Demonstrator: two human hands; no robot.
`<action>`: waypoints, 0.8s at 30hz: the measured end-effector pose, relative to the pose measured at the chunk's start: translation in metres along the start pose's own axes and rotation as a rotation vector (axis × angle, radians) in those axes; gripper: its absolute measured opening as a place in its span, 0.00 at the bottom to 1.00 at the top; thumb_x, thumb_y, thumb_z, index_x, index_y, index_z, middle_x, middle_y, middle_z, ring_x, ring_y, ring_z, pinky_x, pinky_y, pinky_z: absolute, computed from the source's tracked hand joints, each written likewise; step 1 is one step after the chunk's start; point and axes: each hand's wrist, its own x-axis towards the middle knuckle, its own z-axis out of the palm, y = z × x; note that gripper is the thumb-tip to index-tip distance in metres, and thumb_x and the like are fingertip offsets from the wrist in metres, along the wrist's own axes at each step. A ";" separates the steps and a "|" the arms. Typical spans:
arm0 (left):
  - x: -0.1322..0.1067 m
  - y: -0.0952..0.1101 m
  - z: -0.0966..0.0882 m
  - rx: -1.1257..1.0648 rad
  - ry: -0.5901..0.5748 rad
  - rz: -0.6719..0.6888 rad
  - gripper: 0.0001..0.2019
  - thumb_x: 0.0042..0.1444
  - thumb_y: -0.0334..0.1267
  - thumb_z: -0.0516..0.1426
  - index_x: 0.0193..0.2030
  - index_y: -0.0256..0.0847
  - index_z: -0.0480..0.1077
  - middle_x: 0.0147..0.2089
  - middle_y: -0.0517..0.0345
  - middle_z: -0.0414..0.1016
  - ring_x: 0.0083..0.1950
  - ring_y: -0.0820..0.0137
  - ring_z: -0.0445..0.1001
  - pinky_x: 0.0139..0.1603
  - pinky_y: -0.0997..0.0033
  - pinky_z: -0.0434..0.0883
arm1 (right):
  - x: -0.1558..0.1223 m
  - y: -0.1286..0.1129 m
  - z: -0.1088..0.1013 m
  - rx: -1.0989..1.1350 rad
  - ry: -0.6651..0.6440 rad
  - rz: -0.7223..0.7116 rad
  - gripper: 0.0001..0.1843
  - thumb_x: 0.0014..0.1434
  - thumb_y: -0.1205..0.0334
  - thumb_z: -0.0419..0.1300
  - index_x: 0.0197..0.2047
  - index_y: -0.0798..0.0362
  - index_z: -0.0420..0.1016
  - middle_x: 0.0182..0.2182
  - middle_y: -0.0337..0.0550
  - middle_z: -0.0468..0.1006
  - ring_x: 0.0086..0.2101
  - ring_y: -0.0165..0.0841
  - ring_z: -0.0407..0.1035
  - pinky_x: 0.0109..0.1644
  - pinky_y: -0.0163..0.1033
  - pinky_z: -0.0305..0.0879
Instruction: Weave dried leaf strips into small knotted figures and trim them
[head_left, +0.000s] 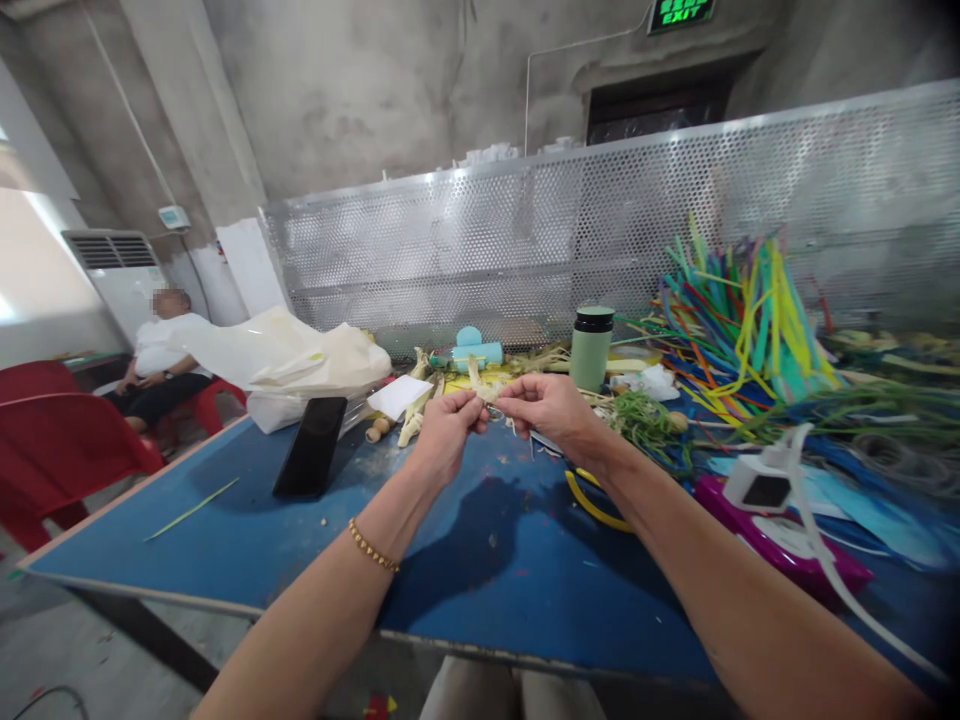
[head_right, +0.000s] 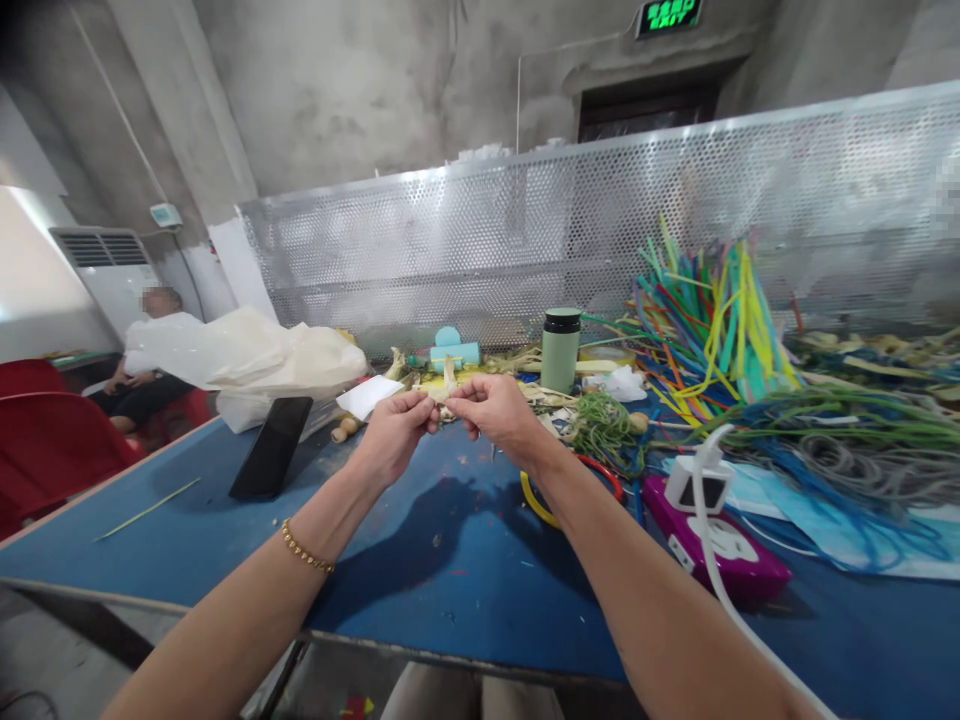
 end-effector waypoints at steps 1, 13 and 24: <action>0.000 0.000 0.000 -0.013 0.003 -0.009 0.09 0.49 0.33 0.61 0.21 0.34 0.68 0.22 0.59 0.67 0.23 0.77 0.63 0.29 0.73 0.59 | 0.000 0.000 0.000 -0.005 0.008 0.007 0.13 0.49 0.56 0.67 0.31 0.58 0.74 0.15 0.36 0.71 0.16 0.24 0.62 0.20 0.31 0.60; 0.000 0.001 0.002 -0.230 0.026 -0.157 0.04 0.49 0.26 0.59 0.26 0.32 0.69 0.23 0.58 0.66 0.24 0.77 0.63 0.28 0.74 0.59 | 0.000 0.000 -0.002 0.054 0.004 0.026 0.13 0.45 0.58 0.67 0.32 0.59 0.77 0.20 0.37 0.73 0.17 0.24 0.61 0.19 0.32 0.59; -0.002 0.007 0.001 -0.085 -0.100 -0.089 0.10 0.47 0.38 0.64 0.26 0.34 0.70 0.23 0.60 0.66 0.25 0.76 0.63 0.30 0.71 0.60 | 0.001 -0.003 -0.001 -0.048 0.058 0.005 0.11 0.47 0.59 0.65 0.31 0.59 0.76 0.16 0.36 0.70 0.16 0.24 0.61 0.19 0.32 0.58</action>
